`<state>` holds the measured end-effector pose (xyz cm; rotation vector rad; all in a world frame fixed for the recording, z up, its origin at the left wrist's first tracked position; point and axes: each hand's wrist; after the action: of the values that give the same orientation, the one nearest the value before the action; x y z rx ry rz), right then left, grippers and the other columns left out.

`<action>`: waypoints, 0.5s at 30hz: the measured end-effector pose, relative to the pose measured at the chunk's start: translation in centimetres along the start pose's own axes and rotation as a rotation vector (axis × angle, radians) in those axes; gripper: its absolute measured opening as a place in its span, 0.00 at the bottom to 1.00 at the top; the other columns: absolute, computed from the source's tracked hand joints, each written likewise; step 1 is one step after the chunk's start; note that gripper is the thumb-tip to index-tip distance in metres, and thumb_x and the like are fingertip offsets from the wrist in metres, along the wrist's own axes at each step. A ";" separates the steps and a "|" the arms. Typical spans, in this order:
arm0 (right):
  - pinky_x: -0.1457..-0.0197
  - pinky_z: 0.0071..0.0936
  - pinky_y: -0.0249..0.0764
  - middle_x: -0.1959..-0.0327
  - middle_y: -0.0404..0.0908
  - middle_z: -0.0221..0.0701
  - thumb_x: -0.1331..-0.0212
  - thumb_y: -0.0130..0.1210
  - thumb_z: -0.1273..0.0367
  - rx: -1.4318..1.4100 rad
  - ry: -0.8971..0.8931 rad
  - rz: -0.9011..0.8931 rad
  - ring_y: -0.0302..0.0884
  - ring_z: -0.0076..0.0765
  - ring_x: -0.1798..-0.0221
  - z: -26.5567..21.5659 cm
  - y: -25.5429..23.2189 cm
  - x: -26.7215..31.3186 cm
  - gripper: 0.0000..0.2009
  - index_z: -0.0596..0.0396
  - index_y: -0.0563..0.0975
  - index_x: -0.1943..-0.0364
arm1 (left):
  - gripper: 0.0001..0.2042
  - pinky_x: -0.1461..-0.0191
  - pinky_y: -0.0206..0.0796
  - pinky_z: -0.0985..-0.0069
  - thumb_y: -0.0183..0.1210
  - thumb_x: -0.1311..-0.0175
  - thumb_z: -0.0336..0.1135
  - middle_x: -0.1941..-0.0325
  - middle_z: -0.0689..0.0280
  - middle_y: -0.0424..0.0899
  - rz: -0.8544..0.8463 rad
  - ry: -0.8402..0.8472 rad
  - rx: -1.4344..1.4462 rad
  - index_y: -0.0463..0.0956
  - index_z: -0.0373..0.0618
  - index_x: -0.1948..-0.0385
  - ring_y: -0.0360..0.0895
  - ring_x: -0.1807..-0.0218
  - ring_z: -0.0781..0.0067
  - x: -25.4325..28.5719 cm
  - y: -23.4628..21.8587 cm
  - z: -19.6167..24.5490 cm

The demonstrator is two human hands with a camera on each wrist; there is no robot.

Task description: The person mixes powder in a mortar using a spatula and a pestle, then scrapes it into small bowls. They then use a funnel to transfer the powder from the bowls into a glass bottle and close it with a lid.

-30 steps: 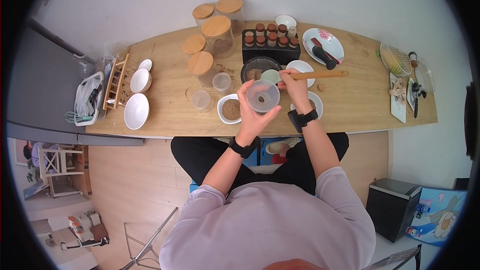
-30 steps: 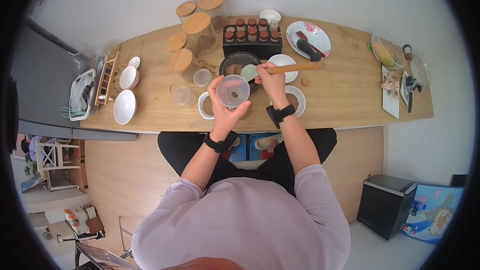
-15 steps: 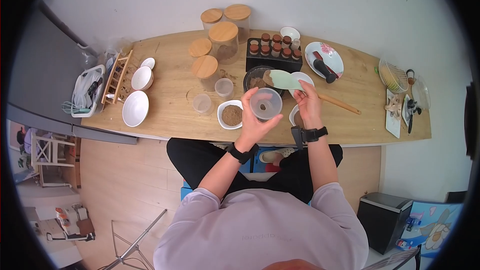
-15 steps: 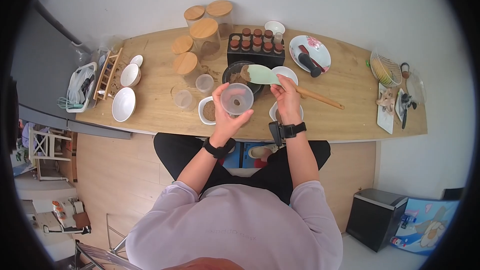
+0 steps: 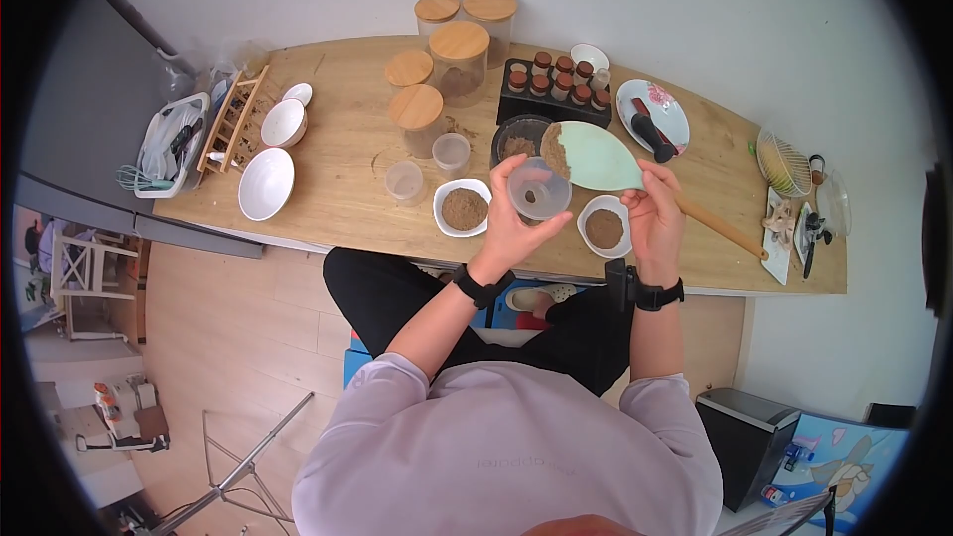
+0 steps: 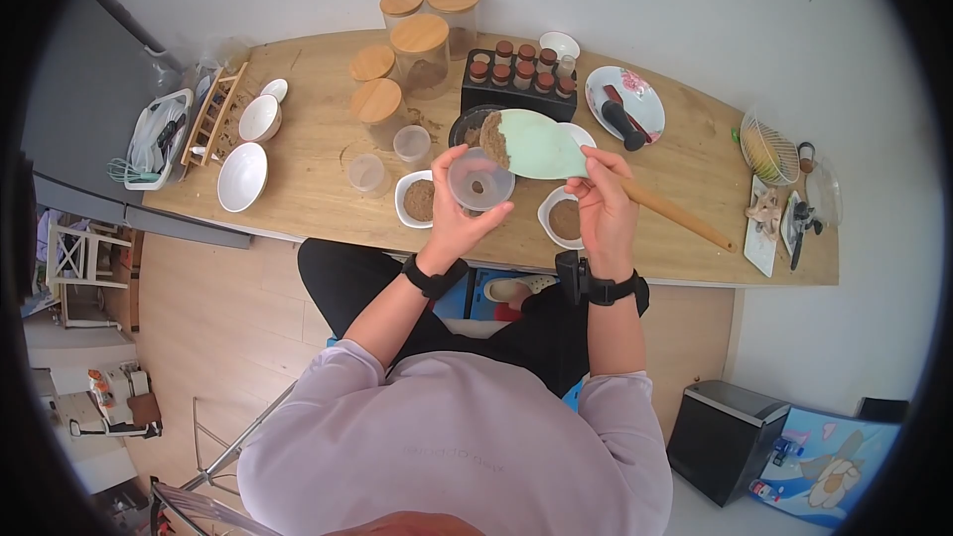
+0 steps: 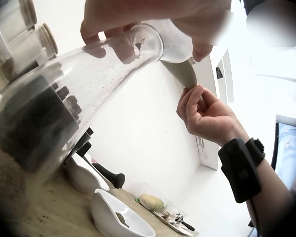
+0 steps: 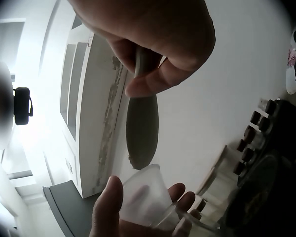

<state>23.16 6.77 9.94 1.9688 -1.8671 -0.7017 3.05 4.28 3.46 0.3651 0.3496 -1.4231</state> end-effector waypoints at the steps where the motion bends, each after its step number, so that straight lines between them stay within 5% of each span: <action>1: 0.60 0.25 0.80 0.61 0.81 0.34 0.32 0.53 0.74 0.022 -0.010 0.000 0.80 0.27 0.65 0.0 0.2 0.5 0.11 0.65 0.77 0.50 | 0.45 0.39 0.70 0.67 0.76 0.51 0.34 0.46 0.55 0.75 -0.001 -0.014 -0.001 0.51 0.42 0.34 0.76 0.43 0.64 0.0 0.0 0.1; 8: 0.59 0.27 0.80 0.56 0.78 0.38 0.34 0.53 0.77 0.262 -0.136 -0.082 0.80 0.30 0.63 -0.1 0.6 2.5 0.09 0.67 0.79 0.54 | 0.46 0.37 0.68 0.66 0.76 0.52 0.36 0.41 0.54 0.69 0.019 -0.014 -0.044 0.52 0.40 0.34 0.73 0.40 0.60 0.0 -0.1 0.3; 15: 0.60 0.24 0.76 0.61 0.80 0.36 0.47 0.63 0.80 0.834 -0.464 -0.250 0.81 0.31 0.61 -2.0 2.8 3.8 0.09 0.61 0.84 0.61 | 0.46 0.36 0.67 0.65 0.77 0.53 0.36 0.41 0.54 0.69 0.022 0.026 -0.090 0.53 0.40 0.35 0.73 0.39 0.60 -0.1 -0.1 0.3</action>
<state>22.08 2.60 12.69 2.7682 -2.4933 -0.5095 2.93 4.21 3.73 0.3140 0.4282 -1.3776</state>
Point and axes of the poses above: each hand's wrist, its own x-axis away from the middle knuckle, its own y-axis out of the palm, z = x × y
